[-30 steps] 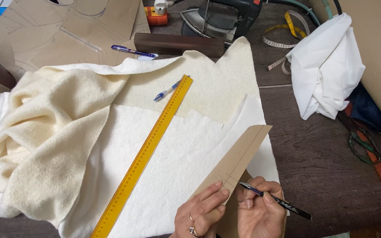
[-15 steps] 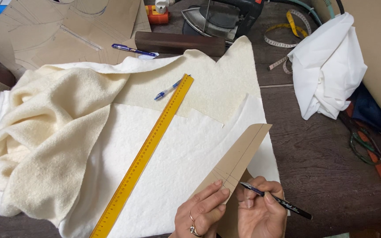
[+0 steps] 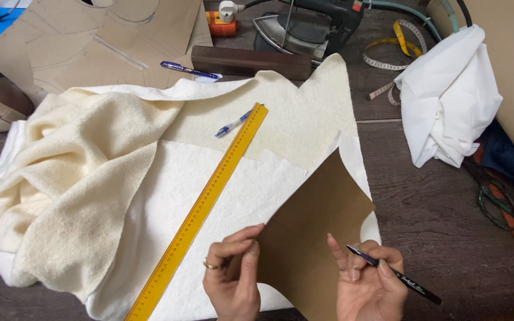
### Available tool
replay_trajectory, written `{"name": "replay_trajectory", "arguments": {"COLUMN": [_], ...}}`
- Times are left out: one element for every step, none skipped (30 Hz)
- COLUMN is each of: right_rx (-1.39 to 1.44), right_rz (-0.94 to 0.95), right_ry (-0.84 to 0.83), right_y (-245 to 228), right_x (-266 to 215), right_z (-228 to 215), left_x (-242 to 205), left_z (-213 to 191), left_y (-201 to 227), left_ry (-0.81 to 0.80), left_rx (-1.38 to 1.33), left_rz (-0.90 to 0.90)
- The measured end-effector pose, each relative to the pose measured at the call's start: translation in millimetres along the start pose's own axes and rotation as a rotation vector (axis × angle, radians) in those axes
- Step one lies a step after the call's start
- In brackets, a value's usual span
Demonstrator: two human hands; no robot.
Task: The person uses a yellow ruler and a black pen to draw straight lines on a brown paper pattern piece. They measure and mark the paper, which is placed on a white fabric surface, to create a garment pattern.
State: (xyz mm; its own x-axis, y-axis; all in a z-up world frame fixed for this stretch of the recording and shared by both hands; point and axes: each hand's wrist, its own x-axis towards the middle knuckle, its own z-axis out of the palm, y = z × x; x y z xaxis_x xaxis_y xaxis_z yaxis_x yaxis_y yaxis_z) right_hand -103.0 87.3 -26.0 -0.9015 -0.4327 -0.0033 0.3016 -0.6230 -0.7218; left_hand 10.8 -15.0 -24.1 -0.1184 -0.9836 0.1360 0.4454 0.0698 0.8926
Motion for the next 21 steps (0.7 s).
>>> {"name": "replay_trajectory", "arguments": {"right_rx": [0.002, -0.007, -0.015, -0.014, -0.009, -0.005, -0.005, -0.021, -0.038, -0.038, -0.049, -0.061, -0.06, -0.069, -0.077, -0.077, -0.072, -0.066, -0.066, -0.103, -0.139], "right_rz": [0.002, -0.001, -0.005, -0.004, -0.014, -0.025, -0.024, -0.021, -0.019, -0.018, -0.009, -0.002, -0.002, -0.012, -0.023, -0.022, -0.026, -0.03, -0.03, -0.028, -0.027], "right_ry": [-0.002, -0.008, -0.015, -0.017, -0.043, -0.07, -0.072, -0.064, -0.055, -0.056, -0.028, -0.002, -0.003, -0.029, -0.055, -0.056, -0.056, -0.057, -0.057, -0.026, 0.004], "right_y": [-0.1, -0.2, -0.3, 1.0, 2.3, 3.6, 2.7, 2.0, 1.2, 1.6, 1.9, 2.3, 1.8, 1.2, 0.7, 1.2, 1.7, 2.2, 1.4, 0.4, -0.5], "right_x": [0.1, 0.1, 0.1, 0.7, 1.4, 2.1, 1.9, 1.6, 1.3, 1.1, 0.9, 1.0, 1.8, 2.5, 3.1, 3.5, 3.8, 4.2, 4.1, 4.2, 4.4], "right_z": [0.7, 1.3, 1.8, -1.5, -4.8, -8.2, -6.7, -5.1, -3.6, -5.9, -8.3, -10.7, -10.6, -10.6, -10.6, -13.4, -16.2, -19.1, -17.6, -16.2, -14.9], "left_x": [3.6, 7.2, 10.7, 11.3, 12.0, 12.5, 13.4, 14.2, 15.0, 15.6, 16.1, 16.7, 16.9, 16.9, 16.9, 17.0, 17.0, 17.0, 17.5, 17.9, 18.4], "left_z": [-1.1, -2.4, -3.7, -5.0, -6.3, -7.5, -8.0, -8.7, -9.3, -9.6, -10.0, -10.1, -10.4, -10.8, -11.2, -11.2, -11.3, -11.4, -11.4, -11.3, -11.1], "left_y": [2.1, 4.2, 6.2, 3.5, 0.8, -2.0, -1.6, -1.0, -0.5, -0.3, -0.3, -0.4, -1.4, -2.3, -3.2, -4.4, -5.6, -6.9, -6.0, -5.2, -4.5], "left_ry": [0.002, 0.015, 0.028, 0.029, 0.074, 0.118, 0.119, 0.145, 0.17, 0.171, 0.188, 0.205, 0.205, 0.22, 0.235, 0.236, 0.25, 0.263, 0.264, 0.272, 0.28], "left_rx": [0.001, 0.043, 0.084, 0.084, 0.062, 0.04, 0.039, 0.027, 0.014, 0.014, 0.037, 0.059, 0.059, 0.059, 0.059, 0.059, 0.033, 0.006, 0.006, 0.011, 0.015], "left_rz": [0.003, -0.031, -0.065, -0.063, -0.114, -0.166, -0.165, -0.221, -0.277, -0.277, -0.307, -0.337, -0.336, -0.357, -0.378, -0.378, -0.389, -0.401, -0.401, -0.427, -0.452]}}
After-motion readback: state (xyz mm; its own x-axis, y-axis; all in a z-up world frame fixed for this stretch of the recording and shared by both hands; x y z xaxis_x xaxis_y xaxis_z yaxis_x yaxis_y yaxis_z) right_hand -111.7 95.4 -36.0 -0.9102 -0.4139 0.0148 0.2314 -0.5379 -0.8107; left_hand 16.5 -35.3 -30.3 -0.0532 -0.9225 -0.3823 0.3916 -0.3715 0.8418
